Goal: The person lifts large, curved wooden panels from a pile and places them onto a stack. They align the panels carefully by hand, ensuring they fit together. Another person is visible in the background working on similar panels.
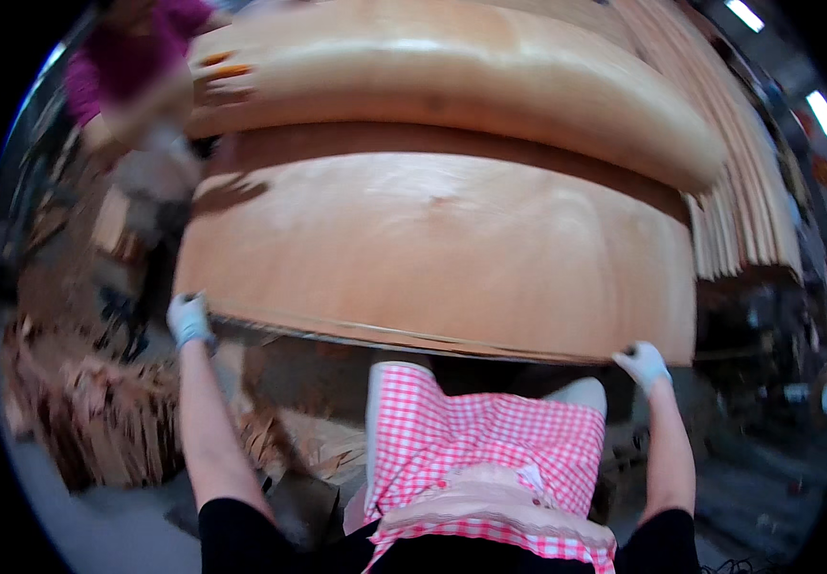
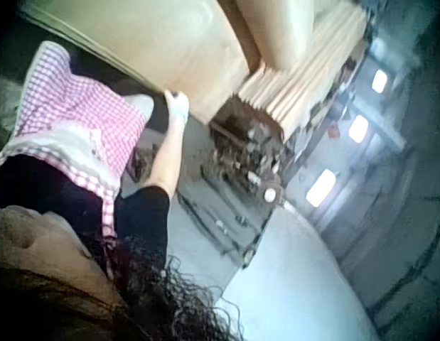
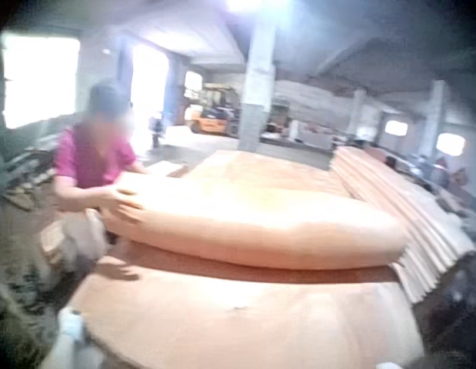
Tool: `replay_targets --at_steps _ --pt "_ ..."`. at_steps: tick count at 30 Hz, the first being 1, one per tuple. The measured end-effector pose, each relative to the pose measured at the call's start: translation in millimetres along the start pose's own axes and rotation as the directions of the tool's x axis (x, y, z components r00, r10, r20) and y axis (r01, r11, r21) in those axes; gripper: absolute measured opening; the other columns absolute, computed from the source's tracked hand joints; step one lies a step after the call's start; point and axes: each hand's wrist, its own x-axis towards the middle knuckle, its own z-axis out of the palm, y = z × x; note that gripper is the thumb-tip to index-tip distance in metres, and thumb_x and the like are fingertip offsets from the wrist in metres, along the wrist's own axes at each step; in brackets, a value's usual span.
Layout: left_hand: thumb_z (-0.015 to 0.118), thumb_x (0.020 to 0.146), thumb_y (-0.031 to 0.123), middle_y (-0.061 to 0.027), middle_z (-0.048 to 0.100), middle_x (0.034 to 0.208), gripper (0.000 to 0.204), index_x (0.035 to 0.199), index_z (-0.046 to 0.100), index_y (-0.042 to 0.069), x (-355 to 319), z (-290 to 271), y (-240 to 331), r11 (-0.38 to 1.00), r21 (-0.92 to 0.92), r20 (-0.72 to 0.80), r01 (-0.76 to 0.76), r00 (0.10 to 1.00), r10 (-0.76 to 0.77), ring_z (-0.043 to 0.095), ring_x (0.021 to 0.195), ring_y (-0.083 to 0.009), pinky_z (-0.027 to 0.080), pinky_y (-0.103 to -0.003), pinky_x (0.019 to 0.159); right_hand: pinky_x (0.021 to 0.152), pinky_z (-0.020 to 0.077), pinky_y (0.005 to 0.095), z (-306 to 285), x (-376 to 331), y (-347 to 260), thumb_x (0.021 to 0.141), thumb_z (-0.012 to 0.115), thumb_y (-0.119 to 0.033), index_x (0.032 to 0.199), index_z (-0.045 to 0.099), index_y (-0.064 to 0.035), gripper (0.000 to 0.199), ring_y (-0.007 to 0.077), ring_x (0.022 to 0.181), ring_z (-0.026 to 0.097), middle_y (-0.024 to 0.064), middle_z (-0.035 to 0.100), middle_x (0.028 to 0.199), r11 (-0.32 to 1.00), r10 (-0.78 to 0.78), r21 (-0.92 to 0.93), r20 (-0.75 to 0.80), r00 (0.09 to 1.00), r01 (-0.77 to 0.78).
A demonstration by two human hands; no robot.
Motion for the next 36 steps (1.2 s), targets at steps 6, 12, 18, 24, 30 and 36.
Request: replay_targets --at_steps 6,12,18,24,30,36 --pt "0.065 0.083 0.005 -0.0100 0.066 0.101 0.040 0.120 0.055 -0.005 -91.3 30.6 120.0 0.834 0.538 -0.366 0.121 0.925 0.102 0.060 0.089 -0.0194 0.050 -0.036 0.077 0.081 0.0511 0.0425 2.2 13.5 -6.5 0.072 0.074 -0.041 0.093 0.070 -0.0004 0.046 0.0366 0.091 0.066 0.0229 0.068 0.094 0.991 0.135 -0.022 0.180 0.974 -0.133" --pt "0.063 0.077 0.019 -0.0298 0.037 0.143 0.069 0.135 0.038 -0.010 -356.7 212.1 212.8 0.520 0.114 0.449 -0.847 0.510 0.734 0.031 0.136 -0.0425 0.019 -0.051 0.115 0.088 0.0507 0.0437 6.7 19.0 -11.2 0.075 0.069 -0.045 0.100 0.071 -0.0032 0.048 0.0355 0.100 0.064 0.0201 0.068 0.104 0.996 0.087 -0.010 0.234 0.968 -0.087" --pt "0.067 0.079 0.045 -0.0274 0.026 0.150 0.092 0.145 0.026 -0.005 -503.7 293.2 280.4 0.391 -0.012 0.756 -0.920 0.247 0.606 0.022 0.141 -0.0399 0.011 -0.050 0.117 0.088 0.0509 0.0446 -4.9 8.3 -17.9 0.078 0.067 -0.041 0.103 0.070 -0.0041 0.045 0.0358 0.102 0.064 0.0209 0.066 0.108 0.991 0.086 0.074 0.261 0.961 -0.109" --pt "0.071 0.073 0.046 -0.0242 0.026 0.152 0.099 0.146 0.025 -0.003 -499.6 299.5 272.7 0.431 0.030 0.745 -0.902 0.308 0.591 0.020 0.142 -0.0371 0.011 -0.047 0.118 0.089 0.0497 0.0433 -26.1 14.3 134.8 0.081 0.059 -0.025 0.105 0.070 -0.0053 0.033 0.0368 0.100 0.064 0.0218 0.066 0.108 0.971 0.135 0.168 0.190 0.973 -0.168" --pt "0.074 0.072 0.043 -0.0236 0.026 0.152 0.097 0.145 0.029 -0.003 -501.6 295.5 275.0 0.437 0.041 0.750 -0.899 0.317 0.581 0.020 0.143 -0.0359 0.010 -0.047 0.118 0.090 0.0492 0.0419 -38.4 23.9 265.9 0.083 0.065 -0.025 0.107 0.068 -0.0059 0.031 0.0355 0.103 0.063 0.0193 0.065 0.112 0.928 0.351 0.114 0.057 0.934 -0.356" --pt "0.074 0.071 0.043 -0.0237 0.027 0.152 0.097 0.144 0.031 -0.004 -511.5 297.7 279.1 0.434 0.026 0.756 -0.900 0.302 0.581 0.022 0.142 -0.0368 0.010 -0.048 0.118 0.091 0.0478 0.0436 1.6 22.8 295.8 0.084 0.065 -0.027 0.108 0.066 -0.0035 0.034 0.0385 0.107 0.060 0.0207 0.065 0.112 0.671 0.720 0.375 -0.123 0.684 -0.639"
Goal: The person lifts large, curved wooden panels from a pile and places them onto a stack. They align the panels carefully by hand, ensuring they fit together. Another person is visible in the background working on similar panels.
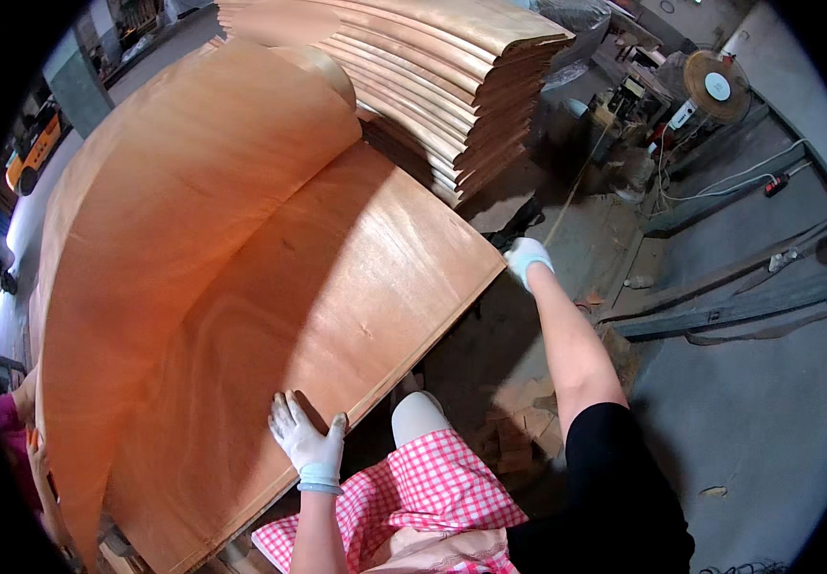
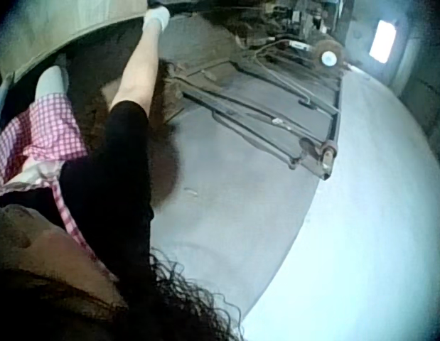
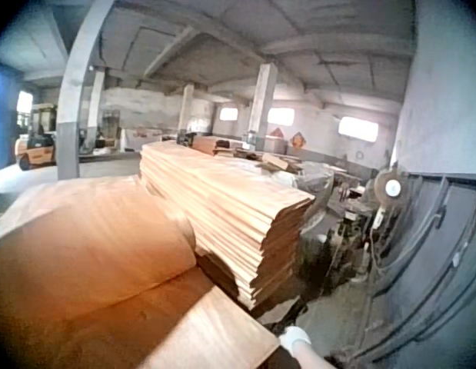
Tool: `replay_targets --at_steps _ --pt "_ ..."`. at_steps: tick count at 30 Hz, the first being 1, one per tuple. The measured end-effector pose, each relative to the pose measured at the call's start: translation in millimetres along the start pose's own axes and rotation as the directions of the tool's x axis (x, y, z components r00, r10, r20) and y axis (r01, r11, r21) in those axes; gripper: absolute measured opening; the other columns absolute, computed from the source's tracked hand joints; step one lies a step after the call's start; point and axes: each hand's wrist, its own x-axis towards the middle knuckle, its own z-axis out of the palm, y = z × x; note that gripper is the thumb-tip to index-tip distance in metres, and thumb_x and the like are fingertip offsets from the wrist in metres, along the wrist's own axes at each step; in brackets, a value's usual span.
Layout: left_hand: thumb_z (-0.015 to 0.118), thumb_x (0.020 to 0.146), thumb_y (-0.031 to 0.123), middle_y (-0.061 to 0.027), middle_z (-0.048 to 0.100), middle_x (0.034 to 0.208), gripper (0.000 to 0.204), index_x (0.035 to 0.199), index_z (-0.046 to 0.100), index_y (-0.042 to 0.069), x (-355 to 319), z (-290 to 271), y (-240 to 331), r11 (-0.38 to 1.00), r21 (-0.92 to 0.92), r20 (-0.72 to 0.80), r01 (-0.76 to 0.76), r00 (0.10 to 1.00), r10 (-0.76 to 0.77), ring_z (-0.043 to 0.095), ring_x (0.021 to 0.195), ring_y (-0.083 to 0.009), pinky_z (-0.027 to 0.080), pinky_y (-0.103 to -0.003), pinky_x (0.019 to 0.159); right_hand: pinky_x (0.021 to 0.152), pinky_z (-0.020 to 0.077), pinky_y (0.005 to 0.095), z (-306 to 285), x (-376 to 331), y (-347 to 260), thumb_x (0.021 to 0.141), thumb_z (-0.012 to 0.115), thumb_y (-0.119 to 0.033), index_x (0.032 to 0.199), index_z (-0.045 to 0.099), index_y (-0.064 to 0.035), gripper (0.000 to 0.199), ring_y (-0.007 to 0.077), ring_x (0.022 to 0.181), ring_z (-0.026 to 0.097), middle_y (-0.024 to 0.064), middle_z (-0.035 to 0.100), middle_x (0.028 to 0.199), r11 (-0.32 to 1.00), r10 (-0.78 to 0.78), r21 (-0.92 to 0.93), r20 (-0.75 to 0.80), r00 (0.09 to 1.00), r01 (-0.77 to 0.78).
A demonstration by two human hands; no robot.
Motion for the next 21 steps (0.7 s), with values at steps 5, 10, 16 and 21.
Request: replay_targets --at_steps 5,10,16,21 --pt "0.073 0.073 0.042 -0.0232 0.044 0.140 0.078 0.134 0.047 0.002 -11.2 28.9 -26.6 0.999 -0.016 -0.198 0.028 0.980 -0.031 0.036 0.132 -0.0399 0.025 -0.049 0.112 0.086 0.0490 0.0409 13.8 -77.4 -35.8 0.088 0.064 -0.021 0.103 0.066 0.0001 0.026 0.0359 0.097 0.064 0.0231 0.067 0.102 0.838 -0.062 0.508 -0.269 0.961 0.197" --pt "0.073 0.079 0.027 -0.0157 0.066 0.096 0.032 0.101 0.066 0.005 -52.4 -39.4 37.2 0.803 -0.556 -0.114 -0.215 0.977 0.182 0.062 0.090 -0.0334 0.050 -0.042 0.082 0.087 0.0478 0.0340 15.7 -275.4 -123.4 0.088 0.063 -0.015 0.091 0.061 0.0018 0.017 0.0248 0.094 0.063 0.0184 0.066 0.106 0.571 -0.637 0.695 0.039 0.770 0.437" --pt "0.072 0.072 0.005 -0.0099 0.063 0.083 0.016 0.086 0.066 0.002 -102.2 -64.1 -9.3 0.368 -0.910 -0.213 -0.192 0.977 -0.016 0.062 0.078 -0.0229 0.051 -0.032 0.071 0.093 0.0465 0.0305 24.8 -414.3 -183.1 0.087 0.066 -0.007 0.103 0.062 0.0014 0.018 0.0196 0.111 0.057 0.0197 0.055 0.132 0.260 -0.814 0.958 0.148 0.562 0.125" --pt "0.067 0.081 -0.003 -0.0034 0.064 0.078 0.006 0.080 0.064 0.002 -127.3 -100.4 -132.9 0.128 -0.977 -0.212 -0.169 0.802 -0.559 0.060 0.071 -0.0124 0.050 -0.027 0.067 0.083 0.0508 0.0309 30.3 -393.1 -212.8 0.088 0.065 -0.012 0.103 0.065 0.0024 0.021 0.0203 0.090 0.066 0.0123 0.069 0.094 0.428 -0.887 0.653 0.169 0.430 0.625"
